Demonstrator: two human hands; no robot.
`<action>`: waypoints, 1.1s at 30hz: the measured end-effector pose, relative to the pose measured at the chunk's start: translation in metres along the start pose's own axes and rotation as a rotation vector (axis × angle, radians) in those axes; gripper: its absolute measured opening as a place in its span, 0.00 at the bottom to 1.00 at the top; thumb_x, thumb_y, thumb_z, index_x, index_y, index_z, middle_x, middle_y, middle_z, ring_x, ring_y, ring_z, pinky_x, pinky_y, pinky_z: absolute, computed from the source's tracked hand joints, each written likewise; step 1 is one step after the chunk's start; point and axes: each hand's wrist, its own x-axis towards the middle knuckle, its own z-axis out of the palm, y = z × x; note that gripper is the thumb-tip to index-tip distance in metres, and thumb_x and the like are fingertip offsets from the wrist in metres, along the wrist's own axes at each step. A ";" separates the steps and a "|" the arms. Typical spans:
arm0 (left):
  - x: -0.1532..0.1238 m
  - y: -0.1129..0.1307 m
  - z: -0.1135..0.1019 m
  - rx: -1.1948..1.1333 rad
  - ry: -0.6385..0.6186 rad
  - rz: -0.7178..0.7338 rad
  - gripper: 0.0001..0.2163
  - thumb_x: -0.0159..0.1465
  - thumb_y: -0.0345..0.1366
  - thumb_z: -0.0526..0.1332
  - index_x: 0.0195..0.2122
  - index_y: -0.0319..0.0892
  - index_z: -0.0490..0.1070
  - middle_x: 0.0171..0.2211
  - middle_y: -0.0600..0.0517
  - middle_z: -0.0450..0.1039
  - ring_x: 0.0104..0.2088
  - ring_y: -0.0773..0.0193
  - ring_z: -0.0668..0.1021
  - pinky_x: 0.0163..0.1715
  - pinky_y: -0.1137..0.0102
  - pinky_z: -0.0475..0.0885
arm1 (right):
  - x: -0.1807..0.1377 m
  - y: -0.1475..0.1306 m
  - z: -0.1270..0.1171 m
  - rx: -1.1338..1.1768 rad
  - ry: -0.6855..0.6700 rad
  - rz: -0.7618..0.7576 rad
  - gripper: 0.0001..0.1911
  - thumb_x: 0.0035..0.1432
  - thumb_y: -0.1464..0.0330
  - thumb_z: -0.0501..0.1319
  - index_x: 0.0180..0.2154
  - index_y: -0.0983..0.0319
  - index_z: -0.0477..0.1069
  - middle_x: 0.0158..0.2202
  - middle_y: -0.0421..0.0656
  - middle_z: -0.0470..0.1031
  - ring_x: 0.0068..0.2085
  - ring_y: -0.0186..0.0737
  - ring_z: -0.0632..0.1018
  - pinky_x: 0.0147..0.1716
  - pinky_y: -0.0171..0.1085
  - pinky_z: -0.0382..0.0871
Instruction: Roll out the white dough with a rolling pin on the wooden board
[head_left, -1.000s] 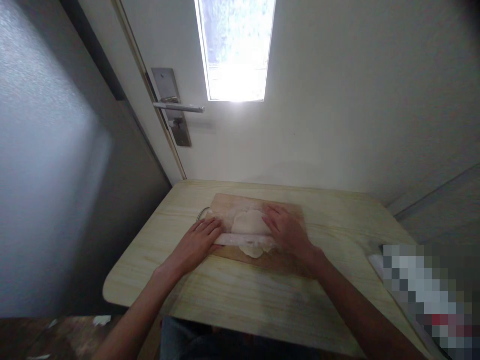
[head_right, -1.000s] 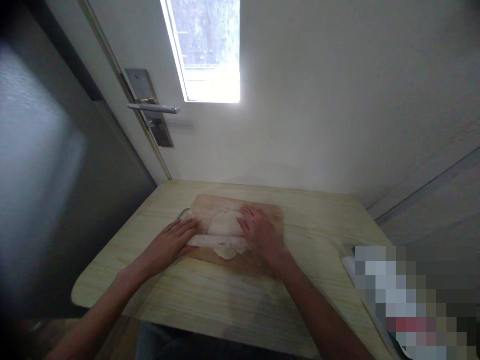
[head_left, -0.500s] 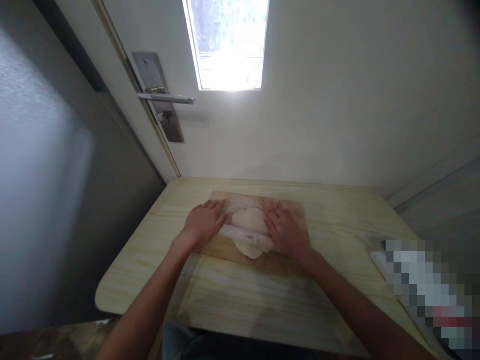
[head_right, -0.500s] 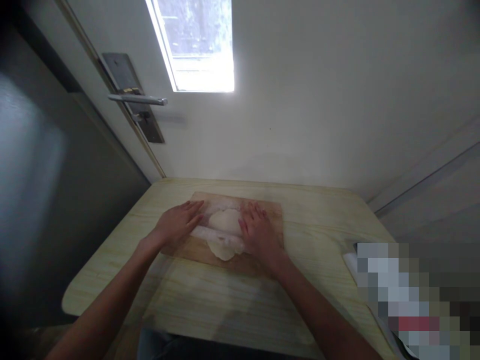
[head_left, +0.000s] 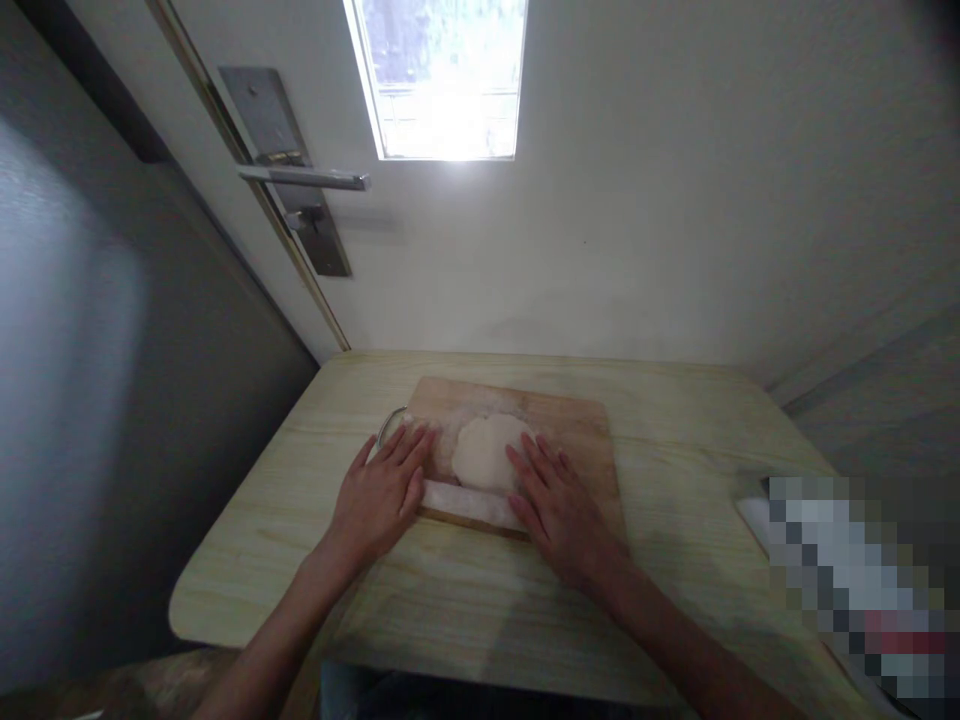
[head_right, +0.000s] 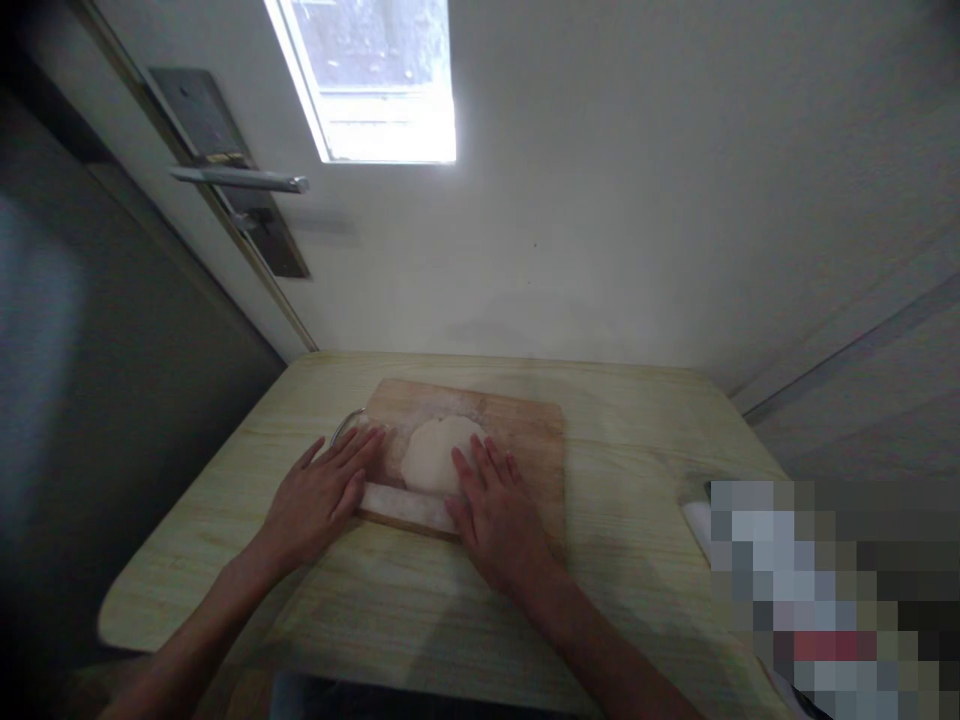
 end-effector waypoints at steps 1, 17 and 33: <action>-0.005 0.001 0.002 0.005 0.005 -0.010 0.21 0.60 0.34 0.42 0.56 0.44 0.50 0.56 0.54 0.53 0.56 0.62 0.56 0.52 0.58 0.52 | -0.002 -0.002 0.000 -0.012 0.009 -0.018 0.24 0.58 0.62 0.43 0.55 0.65 0.51 0.58 0.50 0.50 0.58 0.45 0.47 0.53 0.49 0.48; 0.041 0.011 0.007 -0.041 0.066 -0.241 0.19 0.62 0.37 0.40 0.52 0.42 0.57 0.52 0.50 0.61 0.53 0.59 0.62 0.51 0.56 0.52 | 0.037 0.018 -0.012 -0.054 0.130 0.111 0.21 0.59 0.64 0.42 0.51 0.66 0.59 0.52 0.48 0.62 0.53 0.43 0.60 0.52 0.47 0.48; 0.051 0.010 -0.008 -0.005 -0.027 -0.120 0.19 0.61 0.38 0.42 0.51 0.43 0.59 0.48 0.50 0.66 0.47 0.58 0.68 0.49 0.56 0.53 | 0.023 0.018 0.008 0.052 -0.002 0.138 0.24 0.59 0.65 0.38 0.54 0.65 0.53 0.57 0.49 0.51 0.58 0.43 0.49 0.52 0.48 0.47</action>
